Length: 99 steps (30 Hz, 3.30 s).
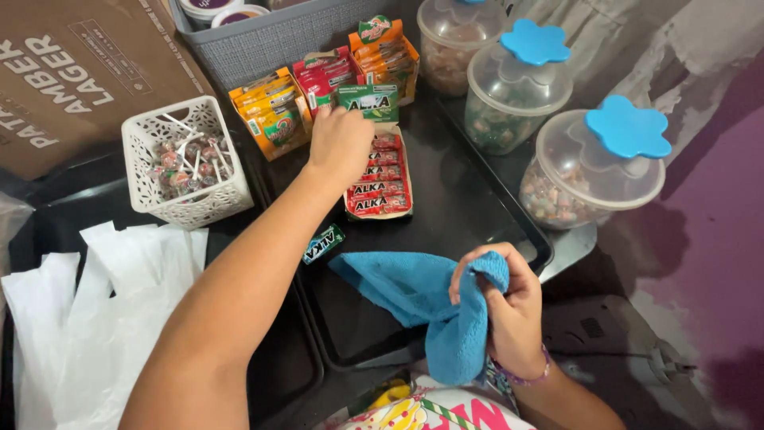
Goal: Wiping a display tray and organizing small retail packets into boxes
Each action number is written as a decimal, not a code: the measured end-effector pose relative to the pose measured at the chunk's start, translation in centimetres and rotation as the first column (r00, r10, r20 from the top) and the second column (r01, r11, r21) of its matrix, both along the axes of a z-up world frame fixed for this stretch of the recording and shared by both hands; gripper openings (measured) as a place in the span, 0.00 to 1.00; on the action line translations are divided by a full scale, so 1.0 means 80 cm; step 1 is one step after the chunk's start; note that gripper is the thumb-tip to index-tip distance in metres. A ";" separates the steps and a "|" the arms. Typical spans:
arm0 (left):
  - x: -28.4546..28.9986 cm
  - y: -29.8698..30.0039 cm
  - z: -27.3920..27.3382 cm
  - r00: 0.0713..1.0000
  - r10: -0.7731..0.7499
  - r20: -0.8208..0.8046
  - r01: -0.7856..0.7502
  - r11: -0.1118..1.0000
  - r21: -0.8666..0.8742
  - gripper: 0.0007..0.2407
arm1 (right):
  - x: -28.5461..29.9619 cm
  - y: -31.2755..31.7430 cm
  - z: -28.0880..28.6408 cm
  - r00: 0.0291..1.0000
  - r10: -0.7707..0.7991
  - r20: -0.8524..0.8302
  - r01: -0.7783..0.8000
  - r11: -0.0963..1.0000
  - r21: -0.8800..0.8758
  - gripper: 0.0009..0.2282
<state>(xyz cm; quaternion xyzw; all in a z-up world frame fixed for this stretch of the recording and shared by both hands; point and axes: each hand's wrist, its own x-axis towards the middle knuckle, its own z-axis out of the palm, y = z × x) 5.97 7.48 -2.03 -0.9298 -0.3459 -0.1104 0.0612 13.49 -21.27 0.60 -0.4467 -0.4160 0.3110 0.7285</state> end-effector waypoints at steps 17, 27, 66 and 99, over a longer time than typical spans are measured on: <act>-0.089 -0.056 0.018 0.951 0.220 -0.218 -0.259 0.951 -0.171 0.05 | -0.004 0.000 -0.018 0.989 -0.086 -0.117 0.084 0.996 -0.022 0.22; -0.110 -0.155 0.114 0.786 0.231 0.573 0.455 0.412 -0.790 0.12 | 0.003 0.008 -0.021 0.979 -0.203 -0.027 0.196 0.967 -0.163 0.11; -0.121 -0.217 0.120 0.739 -0.649 0.182 0.625 0.761 0.176 0.14 | 0.003 -0.001 -0.031 0.923 0.052 0.382 0.063 0.957 -0.284 0.17; -0.018 -0.033 -0.006 0.996 0.091 -0.016 -0.088 0.988 0.130 0.14 | 0.003 -0.002 -0.025 0.958 0.054 0.281 0.016 0.970 -0.241 0.10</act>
